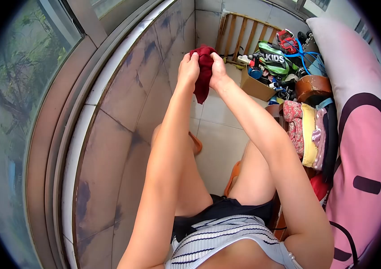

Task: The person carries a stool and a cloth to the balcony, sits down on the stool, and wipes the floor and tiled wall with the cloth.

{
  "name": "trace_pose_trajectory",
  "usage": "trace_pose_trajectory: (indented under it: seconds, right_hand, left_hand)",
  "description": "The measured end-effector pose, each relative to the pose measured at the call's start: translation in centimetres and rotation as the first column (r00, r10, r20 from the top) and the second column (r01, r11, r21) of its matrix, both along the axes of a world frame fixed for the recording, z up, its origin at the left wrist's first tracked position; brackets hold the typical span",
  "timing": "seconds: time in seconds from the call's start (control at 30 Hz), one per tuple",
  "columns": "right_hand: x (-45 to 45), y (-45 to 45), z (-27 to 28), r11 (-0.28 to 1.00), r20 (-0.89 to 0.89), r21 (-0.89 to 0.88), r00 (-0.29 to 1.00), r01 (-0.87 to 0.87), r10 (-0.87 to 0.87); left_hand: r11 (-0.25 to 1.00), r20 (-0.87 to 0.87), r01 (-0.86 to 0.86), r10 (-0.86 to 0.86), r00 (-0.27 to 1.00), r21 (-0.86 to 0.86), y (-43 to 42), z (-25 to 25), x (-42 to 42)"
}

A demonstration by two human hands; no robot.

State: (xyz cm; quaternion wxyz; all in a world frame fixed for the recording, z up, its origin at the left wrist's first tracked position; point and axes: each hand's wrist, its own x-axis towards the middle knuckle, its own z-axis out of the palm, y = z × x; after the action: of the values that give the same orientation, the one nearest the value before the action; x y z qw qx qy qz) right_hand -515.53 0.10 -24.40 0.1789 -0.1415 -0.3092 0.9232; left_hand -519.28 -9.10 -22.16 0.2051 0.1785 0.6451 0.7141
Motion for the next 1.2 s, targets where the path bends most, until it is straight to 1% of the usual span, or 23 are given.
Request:
trace_pose_trajectory:
  seconds: [0.03, 0.07, 0.13, 0.23, 0.3, 0.37, 0.4, 0.43, 0.5, 0.57, 0.63, 0.67, 0.7, 0.73, 0.77, 0.8, 0.83, 0.9, 0.97, 1.03, 1.1, 1.17, 1.2]
  right_hand:
    - [-1.7, 0.7, 0.5, 0.999, -0.015, 0.021, 0.999, -0.029, 0.03]
    - [-3.3, 1.5, 1.0, 0.998, -0.015, 0.035, 0.999, -0.042, 0.043]
    - [-5.2, 3.0, 1.0, 0.983, -0.09, 0.108, 0.983, -0.15, 0.16]
    - [-5.8, 6.4, 0.7, 0.986, -0.052, 0.146, 0.995, -0.082, 0.091]
    - [-4.6, 8.9, 1.0, 0.991, -0.015, 0.129, 0.999, -0.042, 0.044]
    - [-3.7, 12.6, -0.5, 0.99, 0.031, 0.138, 0.999, -0.013, 0.009]
    - [-3.0, 13.7, -1.2, 0.992, 0.044, 0.124, 0.999, 0.023, -0.029]
    - [-2.6, 15.2, -1.5, 0.991, 0.055, 0.12, 0.997, 0.056, -0.063]
    - [-3.7, 18.4, -2.7, 0.992, 0.093, 0.092, 0.991, 0.086, -0.094]
    - [-4.8, 19.7, -2.0, 0.977, 0.047, 0.147, 0.985, 0.157, -0.165]
    - [-5.9, 19.2, 0.5, 0.949, 0.012, 0.201, 0.968, 0.243, -0.251]
    - [-7.4, 19.7, 0.3, 0.929, -0.039, 0.243, 0.96, 0.277, -0.276]
    - [-8.8, 20.4, -0.1, 0.914, -0.065, 0.311, 0.965, 0.261, -0.254]
    - [-9.5, 19.6, 1.0, 0.87, -0.113, 0.395, 0.955, 0.296, -0.273]
    - [-10.3, 18.5, 2.1, 0.819, -0.16, 0.47, 0.944, 0.33, -0.288]
    - [-11.5, 18.2, 2.2, 0.803, -0.173, 0.512, 0.952, 0.305, -0.251]
    - [-13.1, 18.0, 2.1, 0.76, -0.157, 0.573, 0.951, 0.307, -0.266]
    - [-15.2, 17.2, 2.5, 0.661, -0.153, 0.691, 0.953, 0.293, -0.261]
    - [-18.0, 16.9, 2.3, 0.566, -0.174, 0.765, 0.945, 0.307, -0.278]
    - [-21.1, 17.0, 2.3, 0.504, -0.201, 0.807, 0.945, 0.309, -0.258]
    - [-24.0, 16.8, 2.9, 0.424, -0.35, 0.804, 0.908, 0.417, -0.229]
    - [-26.2, 16.3, 4.0, 0.376, -0.273, 0.867, 0.943, 0.326, -0.19]
    - [-28.7, 16.2, 3.1, 0.33, -0.334, 0.862, 0.921, 0.385, -0.2]
  left_hand:
    - [1.0, 0.006, -0.013, 0.013, 1.0, 0.011, 0.2, 0.2, -1.0]
    - [0.993, 0.096, -0.06, 0.05, 0.994, 0.103, 0.7, 0.7, -2.0]
    - [0.966, 0.234, -0.116, 0.061, 0.97, 0.231, 2.3, 0.9, -3.9]
    - [0.978, 0.214, -0.066, 0.023, 0.977, 0.198, 5.7, 0.3, -5.4]
    - [0.984, 0.216, 0.046, -0.083, 0.973, 0.17, 8.2, -0.6, -6.4]
    - [0.98, 0.09, 0.195, -0.19, 0.978, -0.051, 10.3, -0.8, -7.3]
    - [0.971, 0.077, 0.208, -0.2, 0.977, -0.121, 10.8, 0.4, -6.6]
    - [0.968, 0.076, 0.211, -0.202, 0.977, -0.138, 12.3, 0.4, -7.2]
    - [0.923, -0.066, 0.284, -0.31, 0.948, -0.261, 14.8, 0.9, -8.3]
    - [0.922, -0.104, 0.298, -0.331, 0.938, -0.246, 16.3, 1.3, -9.2]
    - [0.978, -0.289, 0.01, -0.071, 0.955, -0.207, 17.4, 0.5, -10.3]
    - [0.995, -0.171, 0.014, -0.031, 0.985, -0.104, 17.3, 0.0, -10.7]
    - [0.993, -0.12, -0.039, 0.025, 0.992, -0.115, 17.3, -0.8, -11.7]
    - [0.991, 0.116, -0.079, 0.092, 0.989, -0.112, 17.7, -1.2, -13.1]
    - [0.985, 0.346, -0.118, 0.154, 0.925, -0.123, 18.3, -1.5, -14.3]
    - [0.99, 0.507, -0.141, 0.11, 0.855, 0.024, 18.7, -1.4, -14.9]
    - [0.989, 0.508, -0.142, 0.107, 0.855, 0.03, 19.2, -2.2, -16.0]
    - [0.898, 0.597, -0.281, 0.026, 0.802, 0.338, 20.0, -3.4, -18.4]
    - [0.844, 0.598, -0.31, -0.015, 0.801, 0.438, 19.6, -1.5, -18.3]
    - [0.833, 0.576, -0.298, -0.03, 0.817, 0.466, 19.2, -0.9, -19.3]
    - [0.874, 0.556, -0.26, -0.014, 0.831, 0.411, 18.6, -0.7, -20.3]
    - [0.885, 0.554, -0.331, 0.104, 0.826, 0.328, 18.3, -0.2, -20.2]
    - [0.889, 0.553, -0.331, 0.11, 0.826, 0.317, 18.1, 0.2, -20.1]
